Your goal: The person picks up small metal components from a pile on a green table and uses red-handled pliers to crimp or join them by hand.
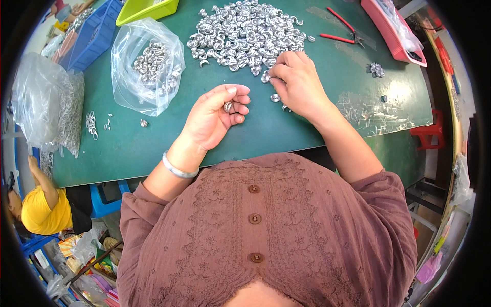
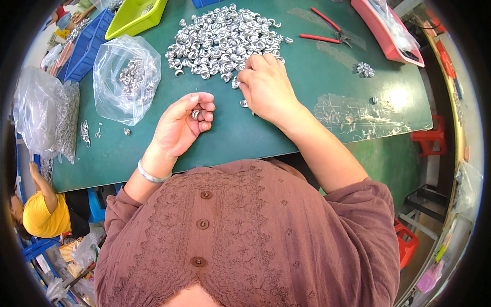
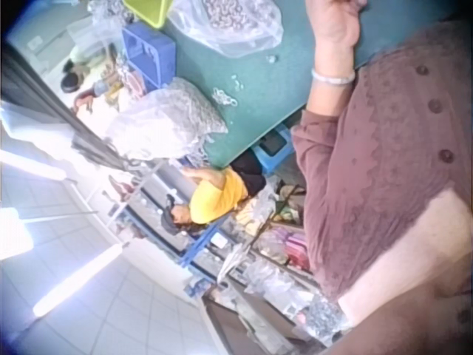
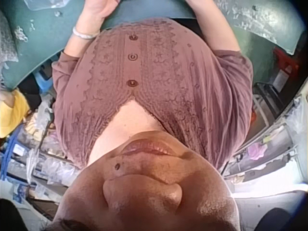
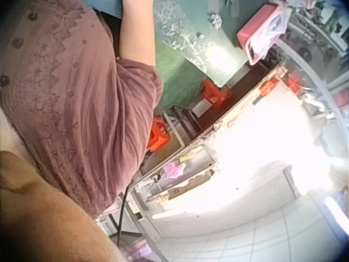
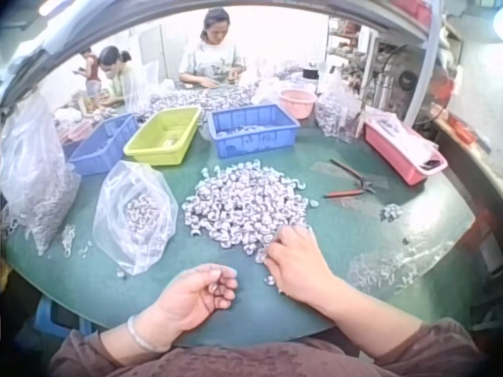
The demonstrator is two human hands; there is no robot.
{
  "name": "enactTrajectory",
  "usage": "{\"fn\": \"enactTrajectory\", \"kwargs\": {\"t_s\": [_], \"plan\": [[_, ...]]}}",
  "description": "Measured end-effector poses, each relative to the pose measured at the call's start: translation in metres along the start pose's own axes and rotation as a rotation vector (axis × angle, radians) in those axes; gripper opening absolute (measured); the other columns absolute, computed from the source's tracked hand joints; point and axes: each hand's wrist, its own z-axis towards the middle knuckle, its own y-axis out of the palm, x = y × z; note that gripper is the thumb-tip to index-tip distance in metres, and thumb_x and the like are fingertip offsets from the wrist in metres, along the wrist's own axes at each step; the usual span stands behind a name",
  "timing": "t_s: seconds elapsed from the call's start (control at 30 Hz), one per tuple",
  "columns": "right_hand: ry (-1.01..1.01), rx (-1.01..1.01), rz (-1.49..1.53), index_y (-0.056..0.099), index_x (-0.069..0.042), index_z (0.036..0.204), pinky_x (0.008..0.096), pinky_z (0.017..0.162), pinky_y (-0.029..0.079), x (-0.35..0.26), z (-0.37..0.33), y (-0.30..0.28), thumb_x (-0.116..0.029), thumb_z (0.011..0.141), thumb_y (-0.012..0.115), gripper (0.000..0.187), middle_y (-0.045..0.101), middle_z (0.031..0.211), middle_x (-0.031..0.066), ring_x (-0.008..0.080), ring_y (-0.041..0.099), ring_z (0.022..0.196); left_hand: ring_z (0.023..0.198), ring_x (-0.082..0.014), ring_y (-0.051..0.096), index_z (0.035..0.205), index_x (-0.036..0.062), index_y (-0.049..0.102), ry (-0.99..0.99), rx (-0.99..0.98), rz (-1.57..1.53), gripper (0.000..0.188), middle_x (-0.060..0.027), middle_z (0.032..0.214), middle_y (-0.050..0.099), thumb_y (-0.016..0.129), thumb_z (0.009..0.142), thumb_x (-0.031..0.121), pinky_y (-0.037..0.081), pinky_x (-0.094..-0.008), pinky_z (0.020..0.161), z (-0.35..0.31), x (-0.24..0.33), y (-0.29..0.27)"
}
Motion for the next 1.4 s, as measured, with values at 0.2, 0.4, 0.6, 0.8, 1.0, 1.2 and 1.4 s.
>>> {"fn": "enactTrajectory", "kwargs": {"t_s": [0.2, 0.4, 0.6, 0.8, 1.0, 1.2, 1.4], "plan": [[0.014, 0.025, -0.011, 0.063, -0.007, 0.079, 0.0353, 0.08, 0.037, -0.003, 0.001, 0.002, -0.012, 0.069, 0.063, 0.011, 0.052, 0.088, 0.0063, 0.0243, 0.046, 0.089, 0.065, -0.0096, 0.052, 0.097, 0.0004, 0.056, -0.012, 0.076, 0.124, 0.02, -0.0041, 0.079, 0.058, 0.051, 0.087, 0.018, 0.042, -0.0216, 0.057, 0.0, 0.0, 0.011], [0.018, 0.005, -0.047, 0.063, -0.008, 0.082, 0.0357, 0.081, 0.036, -0.008, 0.004, 0.004, -0.014, 0.068, 0.065, 0.015, 0.051, 0.09, 0.0061, 0.0245, 0.046, 0.091, 0.062, -0.0085, 0.051, 0.095, 0.0007, 0.057, -0.017, 0.104, 0.163, 0.018, -0.0034, 0.077, 0.058, 0.051, 0.087, 0.015, 0.04, -0.0205, 0.055, 0.0, -0.001, 0.013], [0.029, -0.017, -0.046, 0.062, -0.011, 0.083, 0.0352, 0.081, 0.035, -0.007, 0.006, 0.004, -0.015, 0.066, 0.067, 0.018, 0.051, 0.089, 0.0054, 0.0244, 0.046, 0.091, 0.062, -0.0081, 0.05, 0.096, 0.0008, 0.056, -0.023, 0.116, 0.172, 0.018, -0.0034, 0.077, 0.058, 0.051, 0.086, 0.015, 0.04, -0.02, 0.054, -0.001, -0.001, 0.014], [0.063, 0.065, 0.383, 0.06, -0.009, 0.079, 0.0344, 0.081, 0.037, -0.007, 0.007, -0.002, -0.013, 0.065, 0.067, 0.017, 0.051, 0.09, 0.0056, 0.024, 0.046, 0.091, 0.061, -0.0075, 0.049, 0.101, 0.001, 0.055, -0.019, 0.11, 0.137, 0.022, -0.0026, 0.078, 0.057, 0.05, 0.088, 0.017, 0.039, -0.0195, 0.052, -0.001, -0.001, 0.016], [-0.016, 0.079, 0.647, 0.059, -0.008, 0.078, 0.0312, 0.078, 0.039, -0.024, 0.008, -0.01, -0.012, 0.067, 0.066, 0.014, 0.053, 0.087, 0.0044, 0.0204, 0.05, 0.087, 0.058, -0.0067, 0.045, 0.104, 0.0015, 0.054, -0.073, -0.034, -0.043, 0.025, -0.0006, 0.078, 0.055, 0.049, 0.09, 0.021, 0.036, -0.0175, 0.05, -0.004, 0.002, 0.022], [-0.027, 0.078, 0.753, 0.058, -0.007, 0.081, 0.0317, 0.081, 0.041, -0.028, 0.005, -0.011, -0.007, 0.067, 0.066, 0.016, 0.054, 0.088, 0.0042, 0.0202, 0.05, 0.091, 0.057, -0.0058, 0.043, 0.102, 0.0023, 0.056, -0.075, -0.074, -0.063, 0.023, 0.0009, 0.076, 0.054, 0.051, 0.089, 0.021, 0.033, -0.0165, 0.048, -0.005, 0.0, 0.021], [0.006, 0.025, 0.805, 0.059, -0.008, 0.085, 0.0287, 0.075, 0.041, -0.028, 0.0, -0.013, -0.005, 0.067, 0.066, 0.02, 0.055, 0.092, 0.003, 0.0169, 0.049, 0.088, 0.058, -0.006, 0.043, 0.1, 0.0032, 0.056, -0.018, -0.061, -0.017, 0.022, 0.0008, 0.075, 0.054, 0.052, 0.089, 0.021, 0.033, -0.0167, 0.049, -0.004, -0.003, 0.02]]}}
